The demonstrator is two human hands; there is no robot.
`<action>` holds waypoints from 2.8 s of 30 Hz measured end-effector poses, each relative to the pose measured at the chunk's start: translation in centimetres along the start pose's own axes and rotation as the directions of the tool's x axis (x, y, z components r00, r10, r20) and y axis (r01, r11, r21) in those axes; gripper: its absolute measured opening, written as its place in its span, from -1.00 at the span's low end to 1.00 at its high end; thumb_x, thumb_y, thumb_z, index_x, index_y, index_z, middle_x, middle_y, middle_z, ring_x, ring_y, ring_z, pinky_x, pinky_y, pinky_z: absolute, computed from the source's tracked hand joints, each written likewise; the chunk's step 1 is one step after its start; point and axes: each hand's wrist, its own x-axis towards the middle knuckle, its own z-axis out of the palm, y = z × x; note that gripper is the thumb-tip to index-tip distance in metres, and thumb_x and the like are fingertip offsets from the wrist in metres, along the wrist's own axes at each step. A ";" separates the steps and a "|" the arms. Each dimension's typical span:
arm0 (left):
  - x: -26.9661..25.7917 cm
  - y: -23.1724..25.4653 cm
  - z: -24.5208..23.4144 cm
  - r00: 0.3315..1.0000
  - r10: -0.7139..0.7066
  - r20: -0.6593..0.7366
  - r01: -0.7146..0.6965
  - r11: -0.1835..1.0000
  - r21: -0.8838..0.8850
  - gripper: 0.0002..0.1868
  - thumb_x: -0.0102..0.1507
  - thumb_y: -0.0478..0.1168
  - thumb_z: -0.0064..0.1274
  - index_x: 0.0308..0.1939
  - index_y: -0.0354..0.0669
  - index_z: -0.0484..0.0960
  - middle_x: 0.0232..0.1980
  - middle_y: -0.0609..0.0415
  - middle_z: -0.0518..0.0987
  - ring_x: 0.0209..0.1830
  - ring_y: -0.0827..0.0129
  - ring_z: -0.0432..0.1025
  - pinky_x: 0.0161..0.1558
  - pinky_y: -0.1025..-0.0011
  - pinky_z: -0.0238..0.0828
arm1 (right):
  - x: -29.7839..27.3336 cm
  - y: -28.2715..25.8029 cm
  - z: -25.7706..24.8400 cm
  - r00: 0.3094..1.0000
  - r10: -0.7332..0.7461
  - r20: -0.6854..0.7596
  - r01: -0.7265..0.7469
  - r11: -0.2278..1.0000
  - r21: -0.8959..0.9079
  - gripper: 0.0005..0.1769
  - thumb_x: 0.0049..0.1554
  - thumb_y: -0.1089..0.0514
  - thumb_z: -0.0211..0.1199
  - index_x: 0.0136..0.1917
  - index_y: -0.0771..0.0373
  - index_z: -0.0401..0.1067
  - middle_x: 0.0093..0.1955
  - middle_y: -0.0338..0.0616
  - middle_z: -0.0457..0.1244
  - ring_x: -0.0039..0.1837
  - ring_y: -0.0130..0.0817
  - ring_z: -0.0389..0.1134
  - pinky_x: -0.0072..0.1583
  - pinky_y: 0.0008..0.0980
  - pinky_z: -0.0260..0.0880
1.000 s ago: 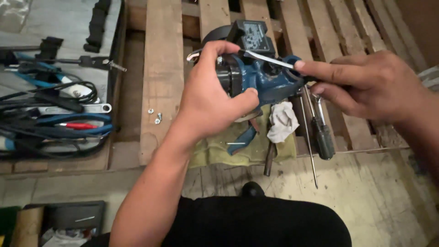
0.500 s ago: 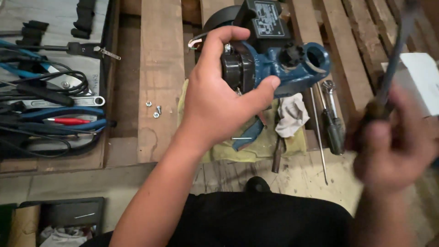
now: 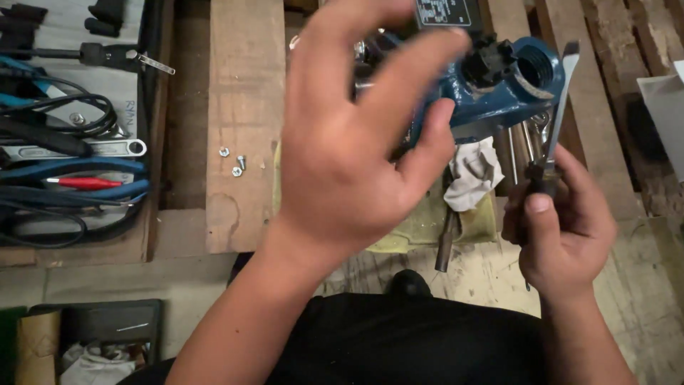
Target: Cleaning a pump core with a cloth and reassembling it by tightening screws with a screwdriver on a wooden pallet.
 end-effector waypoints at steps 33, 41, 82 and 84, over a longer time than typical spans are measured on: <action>8.5 5.1 0.2 0.767 0.008 0.641 -0.111 0.986 0.121 -0.75 0.47 -0.21 -0.05 0.17 -0.20 0.60 0.00 -0.06 0.46 0.02 0.09 0.45 0.02 0.22 0.34 | 1.9 -2.9 -6.0 0.988 0.042 0.146 -0.036 0.998 -0.045 -0.45 0.23 -0.02 0.14 0.43 0.22 0.36 0.39 -0.06 0.33 0.35 -0.32 0.38 0.25 -0.39 0.37; 6.0 6.2 0.9 0.887 -0.207 0.414 0.046 0.929 0.366 -0.39 0.37 0.06 -0.05 0.39 -0.25 0.40 0.14 -0.12 0.53 0.09 0.16 0.43 0.06 0.13 0.47 | 1.3 -4.5 -6.8 0.964 0.135 0.228 -0.137 0.991 -0.009 -0.28 0.22 0.09 0.07 0.61 0.21 0.10 -0.11 -0.18 0.30 -0.33 -0.46 0.16 -0.25 -0.40 0.21; 4.0 5.8 -4.1 0.776 -0.408 0.482 0.357 0.913 0.198 -0.41 0.23 0.07 0.13 0.26 -0.02 0.36 0.28 0.06 0.34 -0.52 0.31 0.55 -0.20 0.22 0.45 | 5.6 -17.8 -6.7 0.898 0.275 0.343 -0.025 0.811 -0.585 -0.38 0.14 0.05 0.15 0.47 -0.32 0.36 0.23 -0.32 0.42 -0.03 -0.31 0.38 0.02 -0.17 0.38; 4.0 5.4 -4.0 0.770 -0.409 0.490 0.355 0.912 0.204 -0.40 0.23 0.06 0.13 0.28 -0.03 0.36 0.30 0.05 0.34 -0.51 0.32 0.55 -0.21 0.23 0.45 | 5.7 -17.1 -6.7 0.885 0.304 0.353 -0.031 0.794 -0.607 -0.37 0.16 0.04 0.13 0.49 -0.36 0.33 0.23 -0.36 0.42 -0.09 -0.34 0.37 -0.03 -0.18 0.41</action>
